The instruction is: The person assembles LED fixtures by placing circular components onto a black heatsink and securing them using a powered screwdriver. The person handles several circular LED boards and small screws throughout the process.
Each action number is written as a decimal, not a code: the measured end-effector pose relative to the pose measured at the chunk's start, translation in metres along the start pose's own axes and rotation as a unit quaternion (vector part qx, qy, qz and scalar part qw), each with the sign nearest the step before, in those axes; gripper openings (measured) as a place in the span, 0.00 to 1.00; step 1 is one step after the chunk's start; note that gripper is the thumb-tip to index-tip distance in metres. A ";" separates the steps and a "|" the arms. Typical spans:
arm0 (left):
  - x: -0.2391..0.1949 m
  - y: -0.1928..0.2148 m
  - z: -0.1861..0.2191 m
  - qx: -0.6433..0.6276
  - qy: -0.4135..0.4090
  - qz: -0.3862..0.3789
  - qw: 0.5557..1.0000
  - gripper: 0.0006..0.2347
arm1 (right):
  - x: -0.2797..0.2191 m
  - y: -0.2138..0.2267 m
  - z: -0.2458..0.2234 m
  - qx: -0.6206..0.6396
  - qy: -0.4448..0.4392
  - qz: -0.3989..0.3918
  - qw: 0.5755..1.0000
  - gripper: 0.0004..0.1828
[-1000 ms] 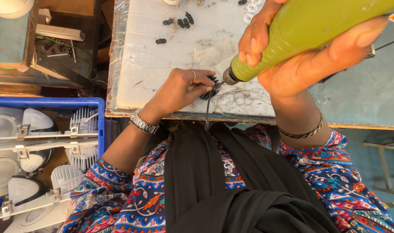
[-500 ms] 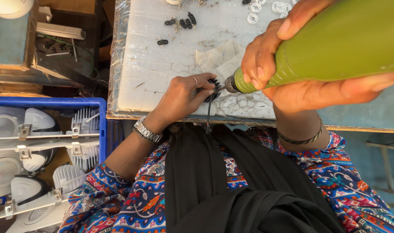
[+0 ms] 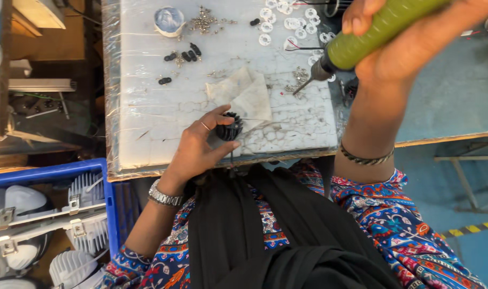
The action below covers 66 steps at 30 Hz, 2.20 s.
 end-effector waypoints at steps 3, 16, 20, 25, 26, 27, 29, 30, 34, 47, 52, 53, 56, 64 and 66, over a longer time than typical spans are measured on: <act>-0.001 -0.003 -0.004 -0.002 0.041 0.002 0.999 0.19 | 0.013 0.028 0.033 -0.057 0.025 0.017 0.998 0.45; -0.004 -0.018 0.003 0.103 -0.022 0.092 0.990 0.19 | 0.016 -0.026 0.042 -0.093 0.071 0.028 0.993 0.38; 0.002 -0.007 0.016 0.104 -0.030 0.108 0.988 0.21 | 0.012 -0.050 0.024 -0.041 0.051 0.015 0.998 0.39; 0.012 -0.010 0.030 0.213 -0.079 0.113 0.967 0.16 | -0.005 -0.070 0.004 0.067 -0.016 -0.058 0.996 0.48; 0.012 -0.010 0.031 0.216 -0.085 0.106 0.967 0.16 | -0.010 -0.071 0.000 0.068 -0.016 -0.080 0.994 0.49; 0.012 -0.011 0.032 0.218 -0.090 0.098 0.967 0.15 | -0.015 -0.072 -0.002 0.060 -0.006 -0.093 0.994 0.48; 0.010 -0.010 0.033 0.216 -0.100 0.094 0.967 0.13 | -0.017 -0.072 0.001 0.071 0.010 -0.116 0.991 0.47; 0.008 -0.010 0.033 0.210 -0.105 0.097 0.967 0.11 | -0.016 -0.071 0.003 0.086 0.016 -0.126 0.988 0.47; -0.001 -0.012 0.029 0.181 -0.106 0.115 0.971 0.04 | -0.020 -0.057 0.007 0.097 0.007 -0.139 0.986 0.45; -0.014 -0.017 0.019 0.098 -0.066 0.137 0.983 0.05 | -0.021 -0.051 0.008 0.083 -0.007 -0.157 0.984 0.40; -0.014 -0.014 0.021 0.126 -0.065 0.150 0.978 0.05 | -0.018 -0.064 0.009 0.061 0.007 -0.166 0.984 0.41; -0.013 -0.013 0.020 0.132 -0.067 0.157 0.977 0.05 | -0.018 -0.068 0.009 0.048 0.012 -0.169 0.984 0.42; -0.009 -0.012 0.017 0.138 -0.066 0.157 0.976 0.07 | -0.018 -0.080 0.013 0.047 0.017 -0.156 0.986 0.46; -0.008 -0.018 -0.002 0.099 -0.021 0.066 0.993 0.20 | -0.017 -0.092 0.028 0.055 -0.008 -0.137 0.989 0.55; -0.009 -0.018 -0.007 0.070 0.004 0.059 0.996 0.19 | -0.014 -0.094 0.030 0.092 -0.017 -0.122 0.988 0.57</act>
Point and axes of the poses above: each hand's wrist, its own x-axis towards the middle knuckle, its own y-axis out of the back of the hand, z = x × y, the point moved 4 cm from there along x, towards the middle knuckle, and after that the axes turned 5 degrees about -x, right-handed, at the moved point
